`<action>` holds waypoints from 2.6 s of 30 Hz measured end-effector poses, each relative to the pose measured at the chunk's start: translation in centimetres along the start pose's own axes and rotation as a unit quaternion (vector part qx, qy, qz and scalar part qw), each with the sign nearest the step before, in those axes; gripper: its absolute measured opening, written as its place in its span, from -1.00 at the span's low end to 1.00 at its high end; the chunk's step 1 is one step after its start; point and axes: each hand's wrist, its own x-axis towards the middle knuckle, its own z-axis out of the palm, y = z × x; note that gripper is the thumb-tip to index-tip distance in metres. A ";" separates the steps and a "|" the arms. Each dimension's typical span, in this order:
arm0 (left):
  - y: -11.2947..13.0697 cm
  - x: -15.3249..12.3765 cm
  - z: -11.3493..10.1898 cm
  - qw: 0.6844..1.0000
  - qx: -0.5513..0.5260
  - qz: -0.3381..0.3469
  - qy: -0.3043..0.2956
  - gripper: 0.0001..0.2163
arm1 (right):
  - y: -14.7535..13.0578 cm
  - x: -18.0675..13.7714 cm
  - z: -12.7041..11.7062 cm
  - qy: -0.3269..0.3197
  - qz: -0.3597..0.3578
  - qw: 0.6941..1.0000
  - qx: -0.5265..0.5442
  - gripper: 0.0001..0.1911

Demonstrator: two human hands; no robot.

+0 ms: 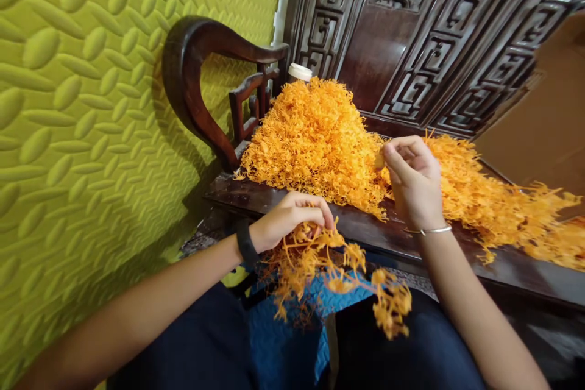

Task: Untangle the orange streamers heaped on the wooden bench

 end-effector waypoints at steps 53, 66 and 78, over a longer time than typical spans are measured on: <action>-0.6 0.9 -0.2 0.986 0.016 0.060 0.153 -0.78 | -0.9 -2.8 2.6 -0.258 -0.079 0.959 -0.092 -0.92; -0.6 0.7 -0.8 0.977 0.139 0.099 0.125 -0.77 | -1.3 -2.1 1.9 -0.355 -0.081 0.911 -0.195 -0.86; -0.3 -0.1 -0.6 0.989 0.136 0.046 -0.033 -0.83 | -1.3 -2.1 1.3 -0.436 0.136 0.888 0.061 -0.72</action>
